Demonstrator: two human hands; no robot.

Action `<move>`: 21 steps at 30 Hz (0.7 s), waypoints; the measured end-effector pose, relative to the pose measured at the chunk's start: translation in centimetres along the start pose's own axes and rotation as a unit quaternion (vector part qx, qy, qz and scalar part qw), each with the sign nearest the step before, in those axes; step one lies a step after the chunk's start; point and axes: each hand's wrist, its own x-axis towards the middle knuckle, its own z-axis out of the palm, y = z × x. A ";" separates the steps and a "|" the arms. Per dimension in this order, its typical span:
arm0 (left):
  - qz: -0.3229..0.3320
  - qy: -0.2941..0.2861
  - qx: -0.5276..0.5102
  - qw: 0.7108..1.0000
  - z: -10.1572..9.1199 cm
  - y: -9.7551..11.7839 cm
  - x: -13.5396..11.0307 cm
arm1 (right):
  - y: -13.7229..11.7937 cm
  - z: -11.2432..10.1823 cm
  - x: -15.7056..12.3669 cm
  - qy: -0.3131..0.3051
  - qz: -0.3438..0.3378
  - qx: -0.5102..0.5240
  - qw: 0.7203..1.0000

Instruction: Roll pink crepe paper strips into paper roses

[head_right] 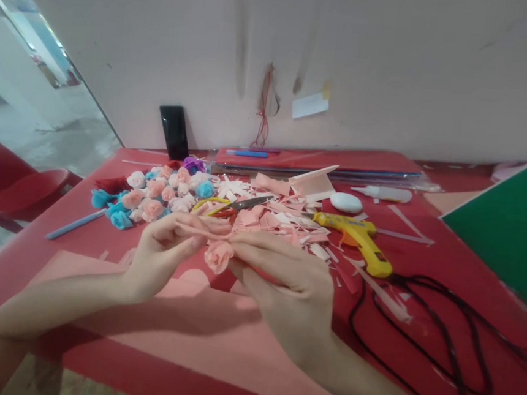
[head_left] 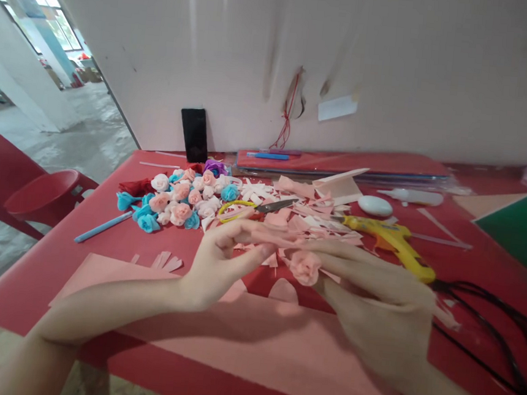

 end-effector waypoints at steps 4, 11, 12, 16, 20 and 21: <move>0.063 -0.020 0.008 0.998 -0.3 0.0 0.1 | 0.3 -0.2 -0.5 -0.016 -0.037 -0.020 0.999; -0.022 0.034 -0.004 0.999 -0.1 -0.1 0.6 | -0.7 0.3 0.0 -0.063 0.089 0.082 0.991; -0.044 0.031 -0.011 0.998 -0.1 -0.1 0.6 | -0.9 0.3 0.2 -0.069 0.120 0.101 0.985; -0.103 0.004 -0.052 0.993 -0.1 0.1 0.4 | -1.1 0.3 0.6 -0.093 0.242 0.166 0.951; -0.120 -0.017 -0.051 0.991 -0.2 0.2 0.5 | -0.6 0.2 0.7 -0.120 0.316 0.193 0.921; -0.119 -0.012 -0.051 0.992 -0.2 0.2 0.6 | -0.5 0.2 0.6 -0.126 0.322 0.193 0.919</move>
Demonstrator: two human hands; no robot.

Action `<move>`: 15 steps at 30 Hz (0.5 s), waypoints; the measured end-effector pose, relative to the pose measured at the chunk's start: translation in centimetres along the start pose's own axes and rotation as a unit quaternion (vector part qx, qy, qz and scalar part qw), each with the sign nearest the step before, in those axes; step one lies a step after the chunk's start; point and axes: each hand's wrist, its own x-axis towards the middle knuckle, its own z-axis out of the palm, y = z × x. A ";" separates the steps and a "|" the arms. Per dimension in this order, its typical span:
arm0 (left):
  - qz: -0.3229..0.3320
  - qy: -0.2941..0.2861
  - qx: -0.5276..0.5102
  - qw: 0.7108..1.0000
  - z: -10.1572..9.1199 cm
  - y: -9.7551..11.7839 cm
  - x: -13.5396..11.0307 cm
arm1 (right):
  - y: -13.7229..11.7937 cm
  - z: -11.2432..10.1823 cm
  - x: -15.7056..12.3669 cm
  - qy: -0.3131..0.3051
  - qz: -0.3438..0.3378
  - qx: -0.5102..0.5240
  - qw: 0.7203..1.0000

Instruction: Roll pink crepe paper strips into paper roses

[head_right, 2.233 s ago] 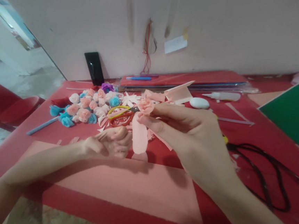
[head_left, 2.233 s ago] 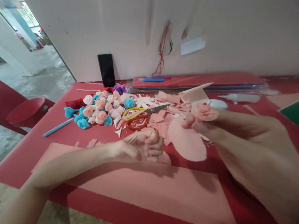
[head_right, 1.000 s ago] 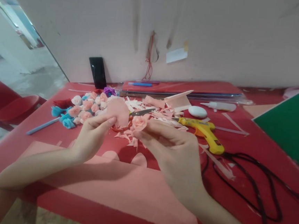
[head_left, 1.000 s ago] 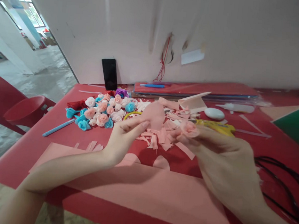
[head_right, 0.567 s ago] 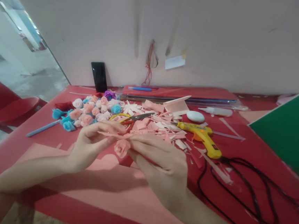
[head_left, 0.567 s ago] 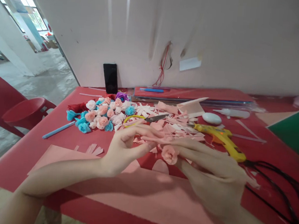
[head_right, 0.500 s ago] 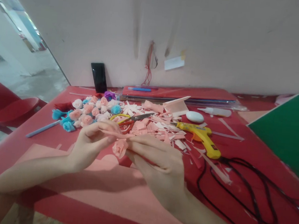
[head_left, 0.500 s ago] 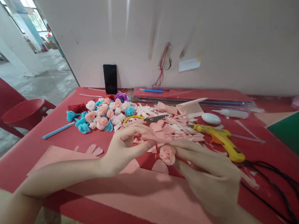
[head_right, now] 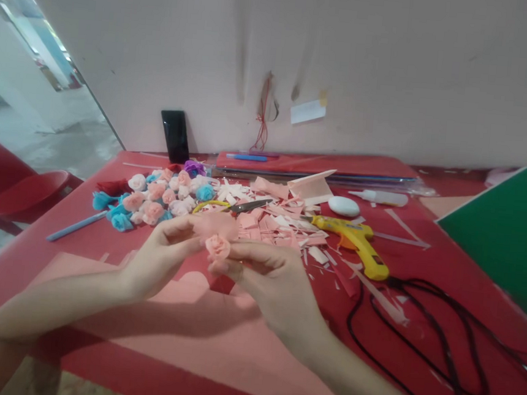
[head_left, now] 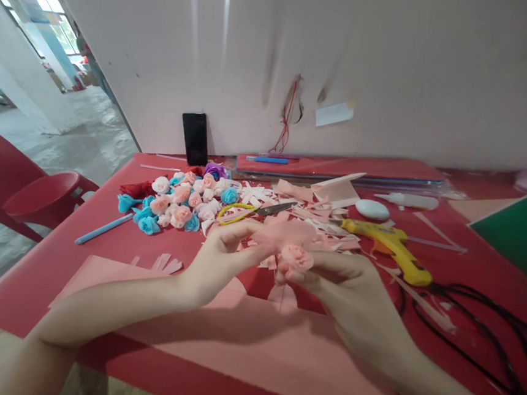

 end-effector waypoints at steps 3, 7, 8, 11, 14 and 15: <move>0.006 0.030 -0.001 1.000 -0.1 0.1 0.4 | 0.2 0.0 -0.1 -0.020 0.006 -0.011 1.000; 0.020 0.023 0.041 0.999 -0.3 0.0 0.7 | 0.7 -0.1 0.0 -0.040 0.022 0.052 0.998; 0.027 0.020 0.053 0.998 -0.3 0.0 0.7 | 0.9 -0.1 0.1 -0.055 0.029 0.083 0.995; 0.083 0.026 0.077 0.993 -0.7 0.0 0.7 | 1.3 -0.2 0.5 -0.121 0.065 0.198 0.971; 0.170 0.019 0.145 0.974 -1.1 0.0 0.8 | 1.6 -0.1 0.9 -0.160 0.091 0.278 0.943; 0.190 0.006 0.181 0.965 -1.2 0.1 0.8 | 1.6 -0.1 1.0 -0.166 0.092 0.288 0.939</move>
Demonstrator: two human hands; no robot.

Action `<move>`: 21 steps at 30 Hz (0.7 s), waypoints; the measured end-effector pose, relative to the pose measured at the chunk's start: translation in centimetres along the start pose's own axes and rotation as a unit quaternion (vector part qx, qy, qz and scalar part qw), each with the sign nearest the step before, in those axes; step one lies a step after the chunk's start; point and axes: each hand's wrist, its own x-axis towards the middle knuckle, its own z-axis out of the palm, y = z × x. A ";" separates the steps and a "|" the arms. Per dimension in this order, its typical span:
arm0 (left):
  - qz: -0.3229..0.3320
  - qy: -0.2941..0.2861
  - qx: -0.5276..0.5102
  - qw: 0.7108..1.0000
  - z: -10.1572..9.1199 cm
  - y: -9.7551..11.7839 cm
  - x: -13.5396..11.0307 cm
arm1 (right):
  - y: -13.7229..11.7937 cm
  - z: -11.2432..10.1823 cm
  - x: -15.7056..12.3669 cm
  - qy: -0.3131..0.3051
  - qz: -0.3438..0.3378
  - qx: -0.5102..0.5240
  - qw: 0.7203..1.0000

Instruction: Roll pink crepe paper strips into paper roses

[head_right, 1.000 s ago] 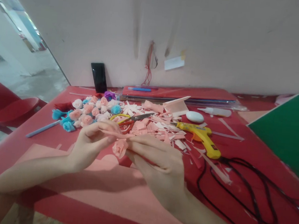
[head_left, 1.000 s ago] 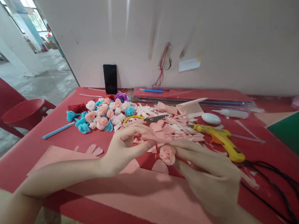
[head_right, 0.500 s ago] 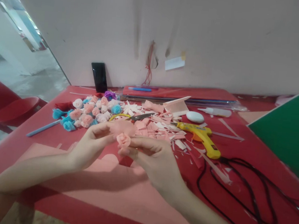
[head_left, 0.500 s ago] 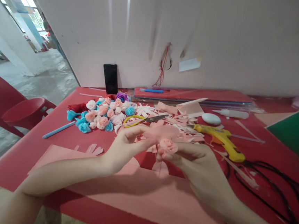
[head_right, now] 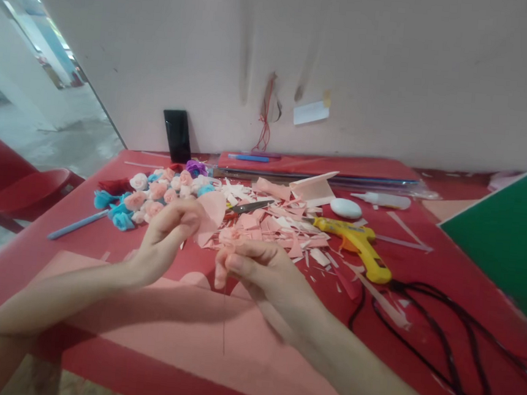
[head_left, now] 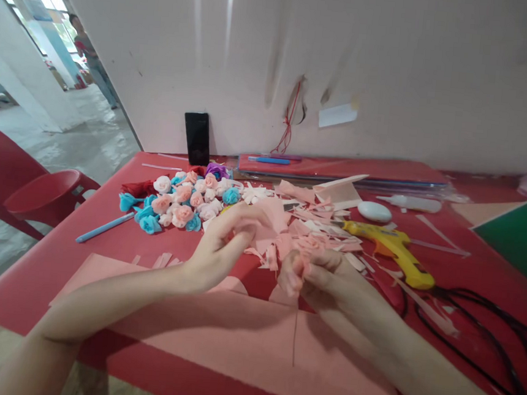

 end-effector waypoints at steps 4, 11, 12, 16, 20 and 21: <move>-0.006 -0.075 0.054 0.996 0.0 0.5 0.0 | 0.1 0.0 0.2 -0.016 0.012 0.002 1.000; -0.123 -0.121 -0.097 0.980 0.6 1.0 -0.6 | 1.2 -0.6 0.3 -0.044 0.019 0.002 0.999; -0.137 -0.123 -0.117 0.976 0.6 0.9 -0.7 | 1.3 -0.7 0.3 -0.046 0.018 0.002 0.999; -0.160 -0.118 -0.172 0.965 0.8 0.8 -0.7 | 1.4 -0.6 0.4 -0.051 0.015 0.004 0.999; -0.173 -0.116 -0.173 0.963 0.8 0.9 -0.7 | 1.0 -0.1 0.3 -0.058 0.016 -0.011 0.998; -0.174 -0.118 -0.168 0.963 0.8 1.0 -0.7 | 0.9 -0.1 0.2 -0.059 0.017 -0.019 0.998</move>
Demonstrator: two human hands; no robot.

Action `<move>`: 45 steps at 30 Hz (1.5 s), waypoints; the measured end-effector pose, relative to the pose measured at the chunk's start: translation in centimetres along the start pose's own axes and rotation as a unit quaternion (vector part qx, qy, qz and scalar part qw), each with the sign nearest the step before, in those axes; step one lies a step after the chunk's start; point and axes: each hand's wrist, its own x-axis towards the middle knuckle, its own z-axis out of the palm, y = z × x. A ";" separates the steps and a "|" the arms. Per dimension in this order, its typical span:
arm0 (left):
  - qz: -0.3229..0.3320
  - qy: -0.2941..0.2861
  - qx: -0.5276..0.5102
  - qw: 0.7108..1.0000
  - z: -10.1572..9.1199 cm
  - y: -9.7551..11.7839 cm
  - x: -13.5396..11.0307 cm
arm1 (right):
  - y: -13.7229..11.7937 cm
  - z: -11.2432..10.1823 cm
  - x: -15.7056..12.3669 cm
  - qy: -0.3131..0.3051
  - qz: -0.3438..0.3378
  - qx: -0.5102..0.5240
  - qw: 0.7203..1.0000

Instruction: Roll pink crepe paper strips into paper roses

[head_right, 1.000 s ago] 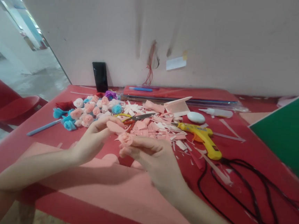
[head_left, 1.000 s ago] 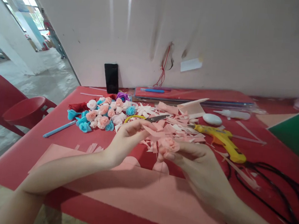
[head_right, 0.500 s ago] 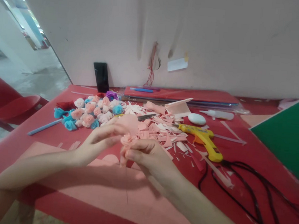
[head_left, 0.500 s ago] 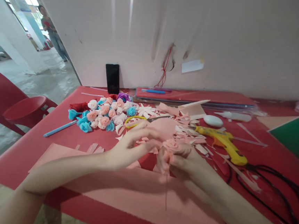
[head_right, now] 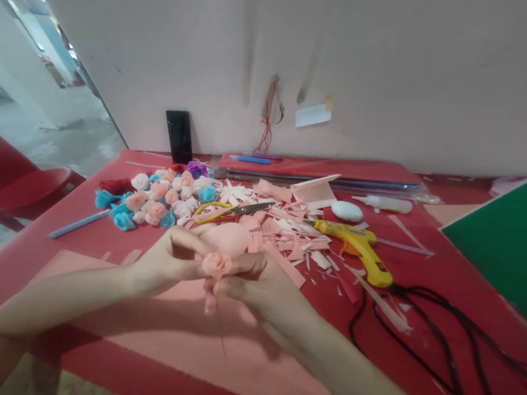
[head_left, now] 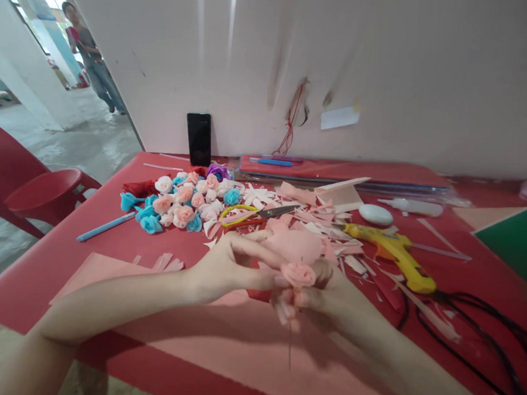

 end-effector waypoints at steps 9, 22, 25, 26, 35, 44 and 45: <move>0.052 0.075 0.054 0.994 0.3 -0.2 -0.6 | -1.0 0.8 -0.8 0.107 -0.086 -0.197 0.971; -0.014 -0.040 -0.073 0.996 0.1 0.0 -0.7 | -0.3 0.4 -0.9 0.003 -0.052 -0.029 0.998; -0.014 -0.039 -0.057 0.998 0.0 0.1 -0.7 | 0.3 0.5 -0.7 -0.016 -0.036 0.032 0.999; -0.014 -0.039 -0.043 0.998 0.1 0.2 -0.7 | 0.5 0.5 -0.6 -0.024 -0.034 0.045 0.998; 0.027 -0.014 0.036 0.999 0.5 0.3 -0.8 | 1.7 0.4 -0.5 -0.098 0.003 0.065 0.993; 0.098 -0.017 0.015 0.995 -0.1 -0.5 -0.9 | 0.4 0.1 -1.0 -0.035 -0.056 -0.033 0.997; 0.111 -0.011 0.027 0.993 -0.3 -0.6 -0.7 | 0.2 0.0 -1.0 -0.021 -0.068 -0.057 0.996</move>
